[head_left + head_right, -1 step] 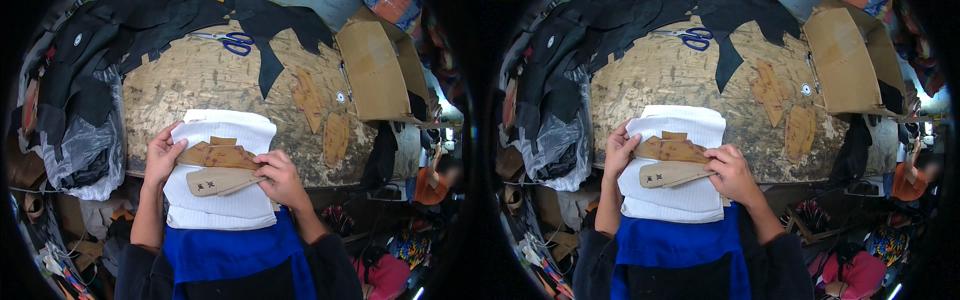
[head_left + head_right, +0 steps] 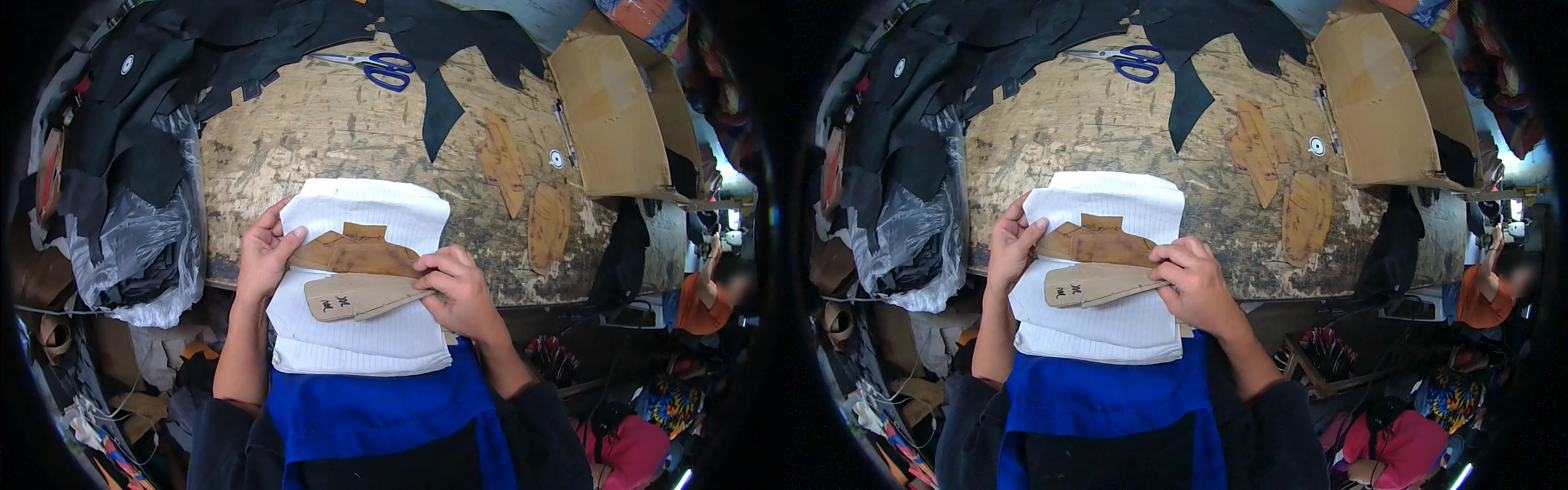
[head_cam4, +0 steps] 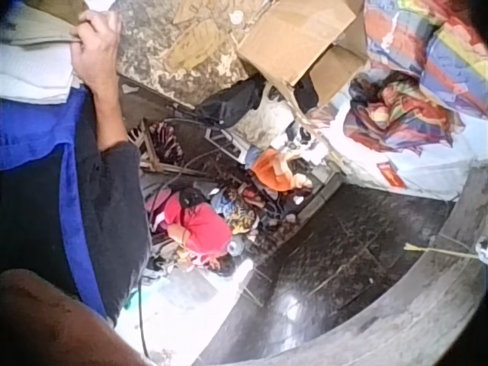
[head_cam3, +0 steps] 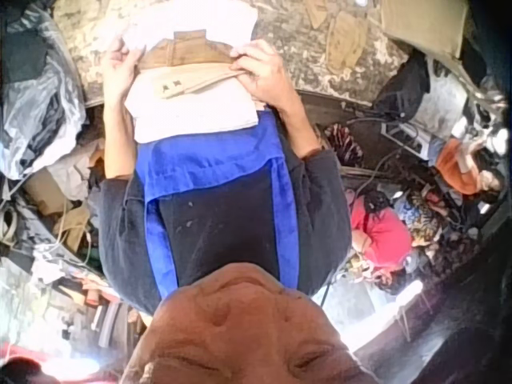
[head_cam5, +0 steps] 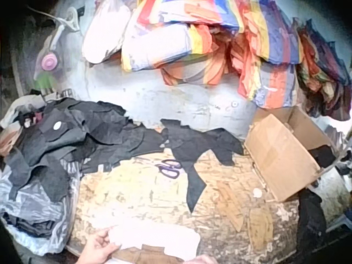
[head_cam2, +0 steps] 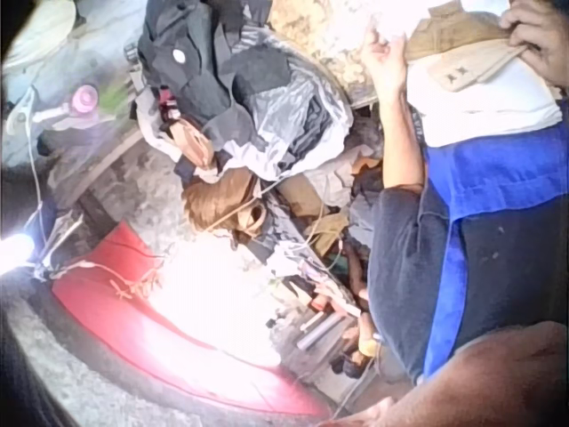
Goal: The person organizes cardboard pattern pieces and places them into a notebook. Then the person picks up and inspects several black fabric pieces on a cluttered work table, moving them around and comparing them to the patterns.
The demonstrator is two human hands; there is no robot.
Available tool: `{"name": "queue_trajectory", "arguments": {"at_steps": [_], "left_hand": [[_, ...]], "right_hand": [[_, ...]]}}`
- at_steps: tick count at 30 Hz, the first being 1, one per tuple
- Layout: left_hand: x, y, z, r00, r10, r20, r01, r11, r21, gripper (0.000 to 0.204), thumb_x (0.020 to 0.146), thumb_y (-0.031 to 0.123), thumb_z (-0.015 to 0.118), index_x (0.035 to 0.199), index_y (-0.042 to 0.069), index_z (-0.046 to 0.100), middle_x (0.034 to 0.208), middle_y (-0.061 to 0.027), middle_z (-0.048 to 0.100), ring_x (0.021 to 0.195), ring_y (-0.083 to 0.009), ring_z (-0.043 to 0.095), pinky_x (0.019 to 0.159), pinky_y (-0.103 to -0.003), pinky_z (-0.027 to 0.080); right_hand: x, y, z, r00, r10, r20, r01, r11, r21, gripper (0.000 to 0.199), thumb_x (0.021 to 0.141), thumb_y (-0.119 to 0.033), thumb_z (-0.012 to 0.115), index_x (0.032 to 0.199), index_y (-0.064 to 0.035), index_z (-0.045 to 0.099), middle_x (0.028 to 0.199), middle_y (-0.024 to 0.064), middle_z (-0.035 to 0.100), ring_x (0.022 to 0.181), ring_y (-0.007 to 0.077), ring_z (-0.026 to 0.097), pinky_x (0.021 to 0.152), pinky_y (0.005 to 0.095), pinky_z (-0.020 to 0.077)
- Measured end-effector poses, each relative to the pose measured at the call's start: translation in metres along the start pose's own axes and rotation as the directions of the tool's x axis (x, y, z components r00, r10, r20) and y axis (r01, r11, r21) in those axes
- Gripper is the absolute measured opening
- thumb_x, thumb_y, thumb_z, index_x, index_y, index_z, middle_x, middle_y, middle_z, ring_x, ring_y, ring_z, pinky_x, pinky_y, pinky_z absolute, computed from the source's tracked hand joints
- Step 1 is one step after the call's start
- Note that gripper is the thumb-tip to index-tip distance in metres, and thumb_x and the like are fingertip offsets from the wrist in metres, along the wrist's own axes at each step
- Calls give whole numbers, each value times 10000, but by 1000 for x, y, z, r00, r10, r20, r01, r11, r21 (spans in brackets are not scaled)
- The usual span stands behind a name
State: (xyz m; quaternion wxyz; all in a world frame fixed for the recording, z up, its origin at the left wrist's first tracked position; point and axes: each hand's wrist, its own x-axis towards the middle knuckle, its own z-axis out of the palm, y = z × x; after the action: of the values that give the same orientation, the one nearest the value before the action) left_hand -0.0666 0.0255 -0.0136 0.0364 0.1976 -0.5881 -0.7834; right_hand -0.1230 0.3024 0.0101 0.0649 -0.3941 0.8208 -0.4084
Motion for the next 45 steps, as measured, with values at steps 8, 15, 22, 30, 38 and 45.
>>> {"name": "queue_trajectory", "arguments": {"at_steps": [8, 15, 22, 30, 38, 45], "left_hand": [[3, 0, 7, 994, 108, 13, -109, 992, 64, 685, 790, -105, 561, 1395, 12, 262, 1109, -179, 584, 1005, -177, 588, 862, -281, 474], [2, 1, 8, 992, 121, 27, -123, 988, 94, 753, 784, -115, 557, 1423, 35, 189, 1109, -186, 586, 996, -175, 588, 858, -281, 471], [3, -2, 1, 999, 49, 15, -50, 998, 28, 550, 858, -50, 518, 1361, -27, 296, 1064, -161, 619, 961, -148, 594, 833, -260, 472], [6, -12, -2, 999, 15, -39, -18, 996, -83, 424, 880, -1, 526, 1277, -73, 395, 1031, -145, 639, 920, -133, 603, 802, -245, 479], [9, -14, -4, 999, -39, -25, 36, 989, -140, 347, 893, 16, 513, 1214, -99, 449, 1018, -145, 639, 889, -132, 609, 782, -243, 486], [7, -14, -5, 999, -36, -12, 34, 990, -139, 339, 893, 19, 516, 1205, -99, 461, 1023, -147, 637, 882, -135, 613, 774, -246, 491]], "right_hand": [[5, 3, -2, 986, -132, 102, 120, 986, 118, 194, 573, 18, 686, 737, -40, 601, 801, 61, 622, 857, 273, 606, 754, 355, 448], [11, 7, -12, 989, -69, 133, 12, 923, 385, 313, 617, -83, 776, 891, -11, 642, 866, 97, 630, 804, 215, 604, 721, 323, 471], [10, 9, 8, 926, 335, -172, -344, 939, -24, 268, 633, -73, 769, 856, 5, 642, 833, 99, 577, 677, 205, 543, 626, 289, 459], [0, 7, 10, 957, 182, -226, -185, 983, 5, 229, 606, -1, 739, 822, -37, 671, 848, 125, 607, 783, 258, 586, 667, 324, 477], [-2, 3, -7, 1000, -11, -15, 13, 996, 91, 108, 666, -22, 682, 774, -31, 679, 986, 130, 595, 904, 287, 577, 741, 336, 485], [10, 9, -2, 983, 134, 128, -167, 941, 296, 273, 660, -122, 771, 869, 14, 662, 1081, 130, 579, 908, 220, 596, 767, 311, 475]]}}
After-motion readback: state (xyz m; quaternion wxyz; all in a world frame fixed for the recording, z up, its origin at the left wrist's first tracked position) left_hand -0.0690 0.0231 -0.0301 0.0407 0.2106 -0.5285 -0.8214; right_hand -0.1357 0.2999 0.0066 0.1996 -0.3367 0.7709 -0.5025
